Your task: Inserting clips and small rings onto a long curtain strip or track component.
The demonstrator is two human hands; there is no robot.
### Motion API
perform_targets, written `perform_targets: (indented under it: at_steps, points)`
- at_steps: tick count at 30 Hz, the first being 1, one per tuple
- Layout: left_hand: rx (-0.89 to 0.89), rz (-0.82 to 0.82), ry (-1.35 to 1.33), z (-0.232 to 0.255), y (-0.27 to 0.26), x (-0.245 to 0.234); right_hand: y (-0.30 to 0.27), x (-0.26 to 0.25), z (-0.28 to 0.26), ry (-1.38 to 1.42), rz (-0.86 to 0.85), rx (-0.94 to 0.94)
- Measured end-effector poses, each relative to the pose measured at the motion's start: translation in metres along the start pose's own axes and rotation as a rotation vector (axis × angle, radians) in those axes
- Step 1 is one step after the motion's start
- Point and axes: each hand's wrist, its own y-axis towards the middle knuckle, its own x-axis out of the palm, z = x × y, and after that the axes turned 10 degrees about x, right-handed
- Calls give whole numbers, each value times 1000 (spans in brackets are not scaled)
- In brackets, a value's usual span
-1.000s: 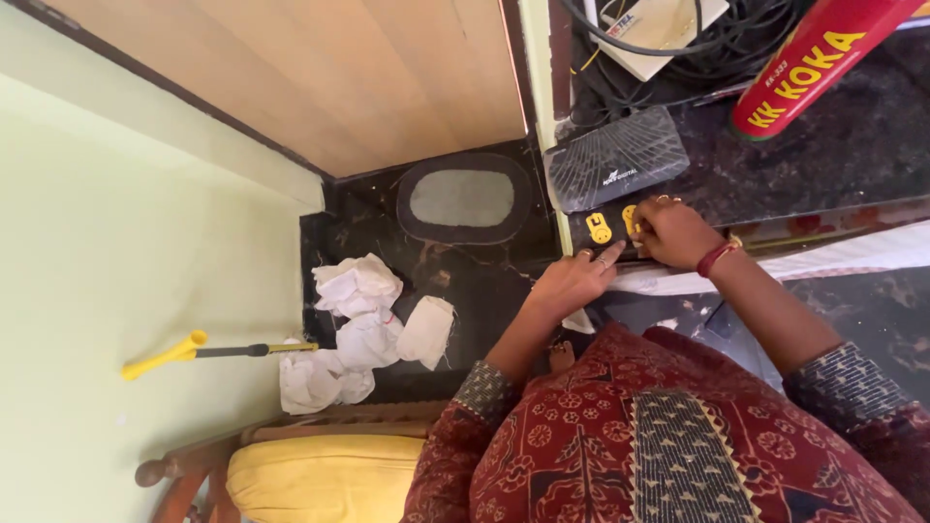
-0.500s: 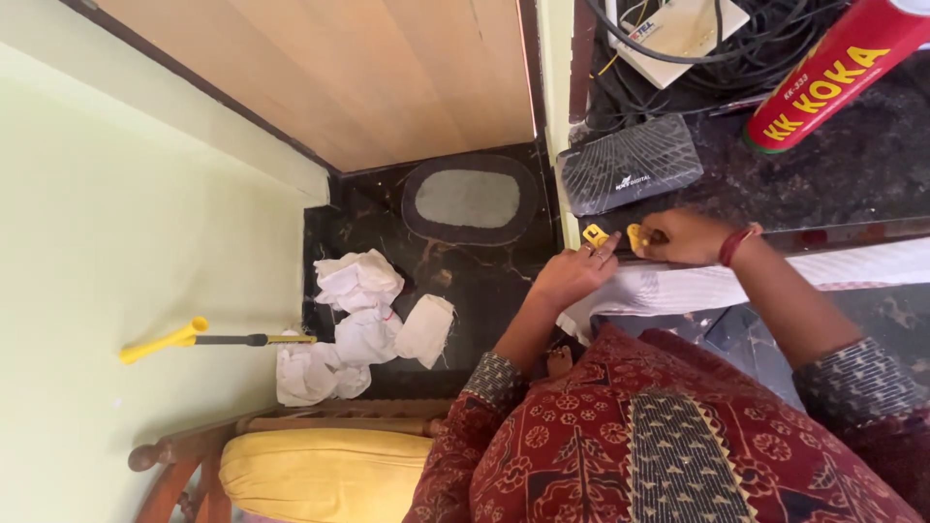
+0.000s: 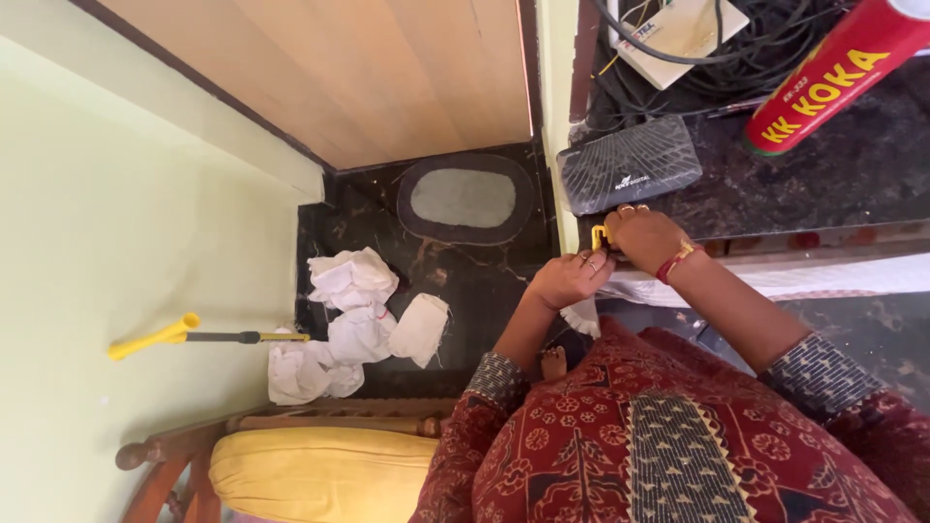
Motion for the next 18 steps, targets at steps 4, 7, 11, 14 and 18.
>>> perform_targets:
  at_steps: [4,7,11,14,18]
  points:
    - [-47,-18,-51,5,-2,-3,5,20,1,-123,25,-12]
    - [-80,47,-99,7,1,-5,3,7,4,-91,-24,-39]
    - [-184,-9,-121,15,1,-4,-15,11,31,467,105,-19]
    - [-244,-54,-223,16,2,1,-45,-4,32,834,173,211]
    - [-483,-112,-401,2,21,4,-66,-30,12,600,203,-33]
